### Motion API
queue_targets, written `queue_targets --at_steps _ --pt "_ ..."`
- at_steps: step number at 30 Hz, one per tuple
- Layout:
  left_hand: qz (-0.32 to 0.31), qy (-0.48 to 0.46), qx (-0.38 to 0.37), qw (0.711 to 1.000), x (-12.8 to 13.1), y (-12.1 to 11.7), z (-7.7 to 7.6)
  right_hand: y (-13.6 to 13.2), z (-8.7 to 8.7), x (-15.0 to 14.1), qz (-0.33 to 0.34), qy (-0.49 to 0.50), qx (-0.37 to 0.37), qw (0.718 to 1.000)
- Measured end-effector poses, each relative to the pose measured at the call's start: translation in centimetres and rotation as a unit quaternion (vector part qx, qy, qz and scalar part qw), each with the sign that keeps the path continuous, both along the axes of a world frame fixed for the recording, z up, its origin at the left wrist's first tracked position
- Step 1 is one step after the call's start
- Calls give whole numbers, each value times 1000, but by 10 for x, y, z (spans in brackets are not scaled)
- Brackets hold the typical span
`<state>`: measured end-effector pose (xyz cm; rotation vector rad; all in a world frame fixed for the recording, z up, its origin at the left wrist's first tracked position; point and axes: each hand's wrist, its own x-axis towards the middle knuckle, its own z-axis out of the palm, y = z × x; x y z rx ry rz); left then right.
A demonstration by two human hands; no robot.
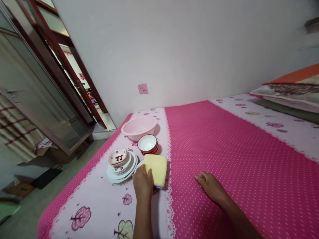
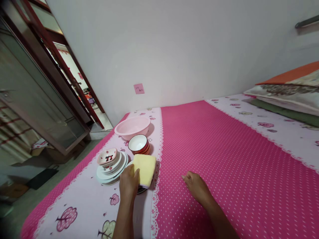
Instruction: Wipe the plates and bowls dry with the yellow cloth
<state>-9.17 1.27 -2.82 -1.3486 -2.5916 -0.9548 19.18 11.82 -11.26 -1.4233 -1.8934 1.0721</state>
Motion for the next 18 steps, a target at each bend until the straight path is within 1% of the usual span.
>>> queue_targets --at_steps 6,9,11,13,14,15,17,18 --pt "-42 -24 -17 999 17 4 5 -2 2 -1 -7 12 -14 1000" --pt "-52 -38 -9 998 27 6 8 -2 5 0 -14 31 -30 999" --pt "-63 -47 8 997 39 7 10 -2 9 0 -15 43 -46 998" --pt "-84 -54 26 995 56 9 10 -3 15 -1 -10 90 -86 992" --pt "-97 -57 32 993 66 10 10 -5 18 -2 -5 139 -120 983" --pt "-115 -60 36 991 76 11 8 -6 20 -4 2 197 -157 968" --pt "-156 -74 46 984 96 15 5 -11 24 -9 7 302 -221 927" --pt "-179 -90 58 978 104 16 4 -13 25 -12 5 330 -237 914"
